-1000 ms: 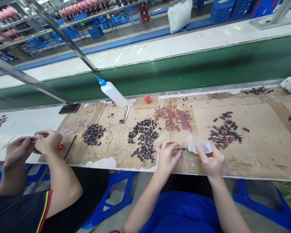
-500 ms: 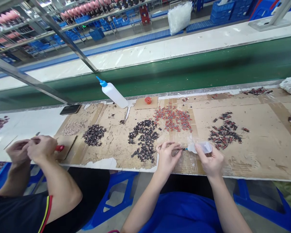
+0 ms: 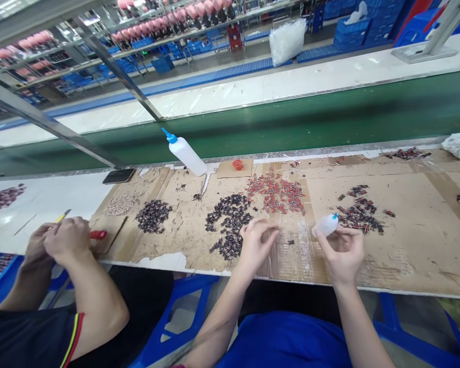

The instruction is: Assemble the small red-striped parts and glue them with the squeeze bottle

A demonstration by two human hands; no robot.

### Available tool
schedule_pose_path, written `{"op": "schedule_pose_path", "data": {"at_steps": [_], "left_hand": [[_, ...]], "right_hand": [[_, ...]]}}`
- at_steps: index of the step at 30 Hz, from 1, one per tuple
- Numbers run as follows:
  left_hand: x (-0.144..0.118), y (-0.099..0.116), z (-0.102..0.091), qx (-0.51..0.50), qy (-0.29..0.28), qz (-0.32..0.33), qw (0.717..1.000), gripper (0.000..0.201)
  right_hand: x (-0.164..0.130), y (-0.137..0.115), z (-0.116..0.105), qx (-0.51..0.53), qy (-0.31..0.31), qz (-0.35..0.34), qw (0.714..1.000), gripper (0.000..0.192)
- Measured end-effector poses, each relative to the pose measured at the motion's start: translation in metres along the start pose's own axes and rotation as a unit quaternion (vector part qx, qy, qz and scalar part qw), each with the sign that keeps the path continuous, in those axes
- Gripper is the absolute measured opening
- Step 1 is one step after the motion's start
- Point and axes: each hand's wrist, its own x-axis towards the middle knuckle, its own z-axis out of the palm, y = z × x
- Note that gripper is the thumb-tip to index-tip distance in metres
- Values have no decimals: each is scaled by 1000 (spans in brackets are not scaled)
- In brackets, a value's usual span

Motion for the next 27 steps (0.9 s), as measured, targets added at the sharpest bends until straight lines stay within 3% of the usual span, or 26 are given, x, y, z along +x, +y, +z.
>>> {"op": "schedule_pose_path", "data": {"at_steps": [4,7,10,17,22,24,27], "left_hand": [[23,-12,-15,76,66,-15,995,17],[39,-16,-13,112,66,1,992,8],[50,-16,-6,131,74,13,988,12],[66,-18,2,164,51,16,985,16],[61,-12,-1,169,56,23,984,17],[49,-4,-4,155,64,36,985,17],[21,12,-3,133,82,90,984,18]], "right_hand": [[1,8,5,-83,-19,3,996,46],[1,8,7,-135,-36,9,990,51],[3,7,10,-138,-55,1,989,59],[0,-1,8,-171,-17,-127,977,76],[-9,-12,-1,-174,26,-183,967,49],[-16,-18,0,-147,-21,-172,974,32],[-27,-28,7,-66,-146,-60,985,24]]}}
